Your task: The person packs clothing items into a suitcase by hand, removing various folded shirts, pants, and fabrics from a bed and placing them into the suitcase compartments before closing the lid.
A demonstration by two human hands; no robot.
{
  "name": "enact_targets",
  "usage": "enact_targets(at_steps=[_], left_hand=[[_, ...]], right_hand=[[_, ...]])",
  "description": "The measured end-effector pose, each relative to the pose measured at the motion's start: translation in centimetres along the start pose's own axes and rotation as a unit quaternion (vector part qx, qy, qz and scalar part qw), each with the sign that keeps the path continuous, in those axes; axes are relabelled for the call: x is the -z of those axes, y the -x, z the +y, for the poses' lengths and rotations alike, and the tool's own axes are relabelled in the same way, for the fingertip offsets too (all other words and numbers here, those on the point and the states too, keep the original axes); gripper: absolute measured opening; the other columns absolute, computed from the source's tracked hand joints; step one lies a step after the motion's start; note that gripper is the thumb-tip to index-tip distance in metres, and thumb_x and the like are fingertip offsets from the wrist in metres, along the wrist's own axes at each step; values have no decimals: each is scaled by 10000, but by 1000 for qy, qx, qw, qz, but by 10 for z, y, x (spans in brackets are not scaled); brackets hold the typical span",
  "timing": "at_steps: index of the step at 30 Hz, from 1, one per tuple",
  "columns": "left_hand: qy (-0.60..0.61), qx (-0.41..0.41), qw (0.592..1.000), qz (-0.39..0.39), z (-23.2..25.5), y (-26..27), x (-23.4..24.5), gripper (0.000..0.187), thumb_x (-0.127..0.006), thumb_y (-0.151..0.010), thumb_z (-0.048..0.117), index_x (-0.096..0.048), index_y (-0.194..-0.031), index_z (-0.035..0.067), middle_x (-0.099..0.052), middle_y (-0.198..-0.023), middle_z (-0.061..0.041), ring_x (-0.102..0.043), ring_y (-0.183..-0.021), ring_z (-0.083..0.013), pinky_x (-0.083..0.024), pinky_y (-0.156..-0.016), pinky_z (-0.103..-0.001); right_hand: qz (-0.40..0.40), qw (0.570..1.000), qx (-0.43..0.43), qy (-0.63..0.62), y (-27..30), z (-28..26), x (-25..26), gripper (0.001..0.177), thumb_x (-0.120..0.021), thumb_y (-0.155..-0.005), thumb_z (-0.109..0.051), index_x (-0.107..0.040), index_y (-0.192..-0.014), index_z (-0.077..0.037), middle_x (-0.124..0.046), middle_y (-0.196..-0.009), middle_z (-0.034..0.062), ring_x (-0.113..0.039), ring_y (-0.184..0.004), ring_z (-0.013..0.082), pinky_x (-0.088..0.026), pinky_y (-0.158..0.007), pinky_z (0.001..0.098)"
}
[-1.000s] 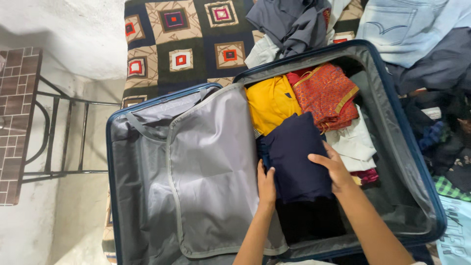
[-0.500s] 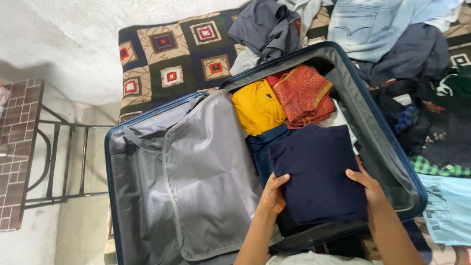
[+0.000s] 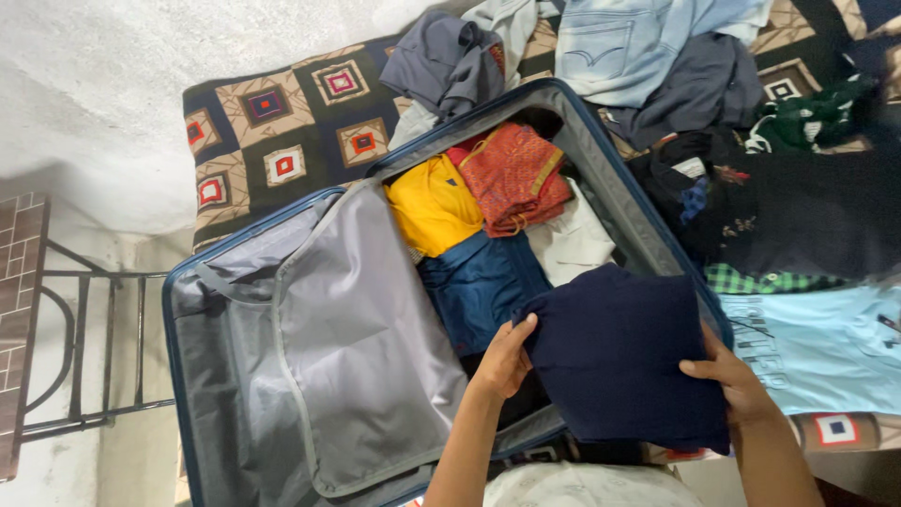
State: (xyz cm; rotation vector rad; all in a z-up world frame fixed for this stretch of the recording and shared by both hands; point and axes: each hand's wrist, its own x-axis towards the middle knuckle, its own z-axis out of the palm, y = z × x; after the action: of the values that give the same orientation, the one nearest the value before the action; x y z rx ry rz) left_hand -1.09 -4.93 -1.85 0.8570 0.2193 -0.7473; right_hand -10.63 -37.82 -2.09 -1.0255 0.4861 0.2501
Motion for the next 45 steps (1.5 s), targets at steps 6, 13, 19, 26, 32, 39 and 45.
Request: enact_targets(at_steps=[6, 13, 19, 26, 32, 39, 45], left_hand=[[120, 97, 988, 21, -34, -18, -44, 634, -525, -981, 565, -634, -1359, 68, -721, -1278, -91, -693, -1154, -237, -525, -1021, -403], [128, 95, 986, -37, -65, -32, -112, 607, -507, -1019, 514, -545, -1480, 121, -620, -1438, -88, -608, -1301, -254, -506, -1093, -423], [216, 140, 963, -80, -127, -63, -149, 635, -493, -925, 539, -588, -1430, 165, -700, -1372, -59, -666, -1209, -262, -544, -954, -433], [-69, 310, 943, -94, -243, -115, -200, 527, -762, -855, 235, -638, -1333, 51, -711, -1239, -120, -677, -1150, -268, -539, -1018, -454], [-169, 222, 957, -78, -328, -156, -219, 701, -793, -863, 129, -480, -1479, 11, -628, -1390, -129, -597, -1268, -254, -469, -1076, -388], [-137, 156, 975, 82, -353, -190, -205, 1042, -627, -806, 25, -27, -1637, 219, -498, -1472, -97, -548, -1243, -248, -453, -994, -374], [-560, -201, 802, 41, -328, -168, -243, 921, -723, -861, 82, -213, -1628, 92, -217, -1663, -295, -269, -1501, -452, -309, -1198, -528]], right_hand=[[-4, 1000, -23, 16, 6, -23, 49, 908, -684, -735, -38, -371, -1587, -24, -580, -1419, 211, -599, -1239, 299, -455, -1047, 411], [38, 969, -107, 220, 9, -53, 123, 696, -733, -823, -141, -547, -1474, 17, -733, -1303, 212, -677, -1208, 279, -459, -1086, 382], [0, 964, -103, 245, 23, -107, 186, 687, -752, -782, -122, -553, -1439, -76, -661, -1401, 82, -628, -1240, 209, -444, -1066, 358], [-53, 857, -138, 493, 15, -175, 240, 592, -867, -765, -302, -693, -1316, -176, -676, -1289, 73, -655, -1192, 203, -488, -1026, 359], [-19, 712, -84, 697, -26, -175, 268, 659, -863, -683, -313, -673, -1308, -222, -732, -1233, 119, -705, -1167, 259, -548, -1014, 360], [177, 629, 186, 734, -27, -111, 254, 447, -701, -862, -253, -652, -1300, -176, -623, -1377, 61, -564, -1292, 298, -447, -1071, 505], [229, 621, 223, 715, -9, -43, 248, 702, -718, -788, -318, -510, -1451, -220, -336, -1623, 172, -335, -1472, 407, -372, -1080, 644]])
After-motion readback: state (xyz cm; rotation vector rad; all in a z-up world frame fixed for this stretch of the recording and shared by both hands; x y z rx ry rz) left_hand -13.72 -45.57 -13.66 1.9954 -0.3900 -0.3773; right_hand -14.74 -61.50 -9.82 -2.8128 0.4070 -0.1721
